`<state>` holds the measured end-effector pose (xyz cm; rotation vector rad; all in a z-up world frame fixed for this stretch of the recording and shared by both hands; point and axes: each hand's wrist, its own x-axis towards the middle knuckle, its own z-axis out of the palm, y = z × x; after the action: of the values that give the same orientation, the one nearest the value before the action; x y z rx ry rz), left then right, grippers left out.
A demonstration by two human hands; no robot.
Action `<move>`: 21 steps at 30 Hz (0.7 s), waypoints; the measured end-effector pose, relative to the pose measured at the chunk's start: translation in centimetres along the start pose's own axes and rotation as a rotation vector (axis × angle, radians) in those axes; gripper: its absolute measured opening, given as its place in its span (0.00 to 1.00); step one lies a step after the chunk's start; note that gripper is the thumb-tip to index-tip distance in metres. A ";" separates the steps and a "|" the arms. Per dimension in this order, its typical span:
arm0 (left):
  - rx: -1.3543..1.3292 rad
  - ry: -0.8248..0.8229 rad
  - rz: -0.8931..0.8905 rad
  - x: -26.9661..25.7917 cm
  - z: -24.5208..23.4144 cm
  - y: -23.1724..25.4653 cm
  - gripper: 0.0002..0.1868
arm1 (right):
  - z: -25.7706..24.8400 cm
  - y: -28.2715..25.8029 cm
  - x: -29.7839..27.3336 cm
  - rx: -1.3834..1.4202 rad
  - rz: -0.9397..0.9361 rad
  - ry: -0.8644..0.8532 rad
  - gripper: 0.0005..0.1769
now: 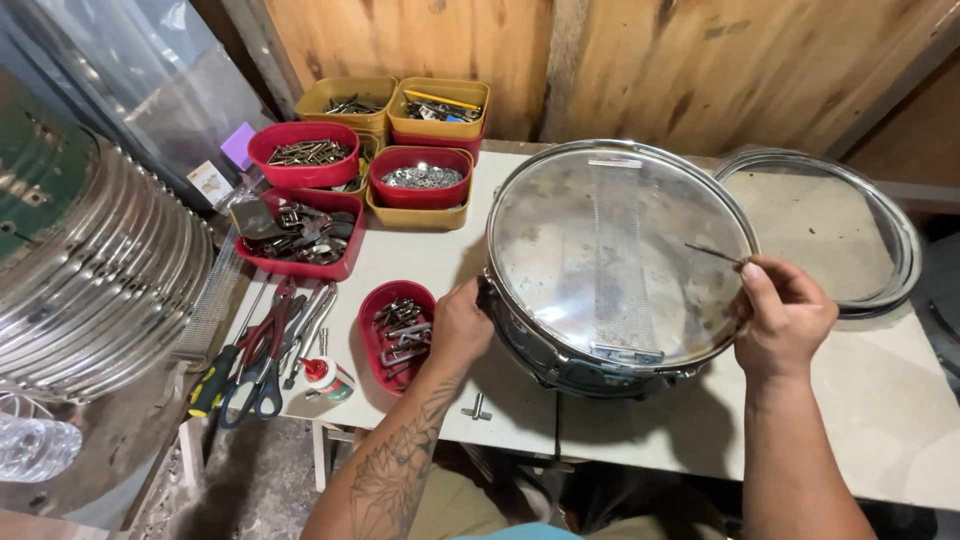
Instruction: The person works on a snare drum placed on a table, using a small tool to tighten the tension rods around the drumhead. They apply glue from a small bottle to the drum hardware and tap the drumhead to check the tension.
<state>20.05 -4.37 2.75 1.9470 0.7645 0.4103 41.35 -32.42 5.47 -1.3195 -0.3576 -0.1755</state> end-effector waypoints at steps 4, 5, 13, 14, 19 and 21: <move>0.014 0.069 0.076 -0.3 0.7 -1.4 0.10 | 0.6 1.1 1.9 -0.039 0.028 -0.013 0.08; 0.016 0.070 0.077 -0.6 0.7 -1.4 0.10 | 1.0 1.2 2.3 -0.037 0.027 -0.012 0.08; 0.070 0.120 0.078 -1.2 0.7 -2.8 0.08 | 2.8 0.8 4.2 -0.080 0.061 -0.122 0.07; 0.067 0.122 0.081 -1.6 0.3 -2.2 0.08 | 2.6 0.6 4.0 -0.079 0.056 -0.122 0.07; 0.180 0.097 0.078 -3.3 -0.7 -2.0 0.26 | 1.6 -0.8 1.7 -0.098 0.018 -0.354 0.06; 0.183 0.138 0.168 -4.0 -0.3 -3.4 0.25 | 1.7 -2.5 0.7 -0.124 -0.038 -0.424 0.07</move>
<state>15.74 -5.68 0.04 2.1809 0.7497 0.5990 40.89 -31.32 8.32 -1.4709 -0.7408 0.0546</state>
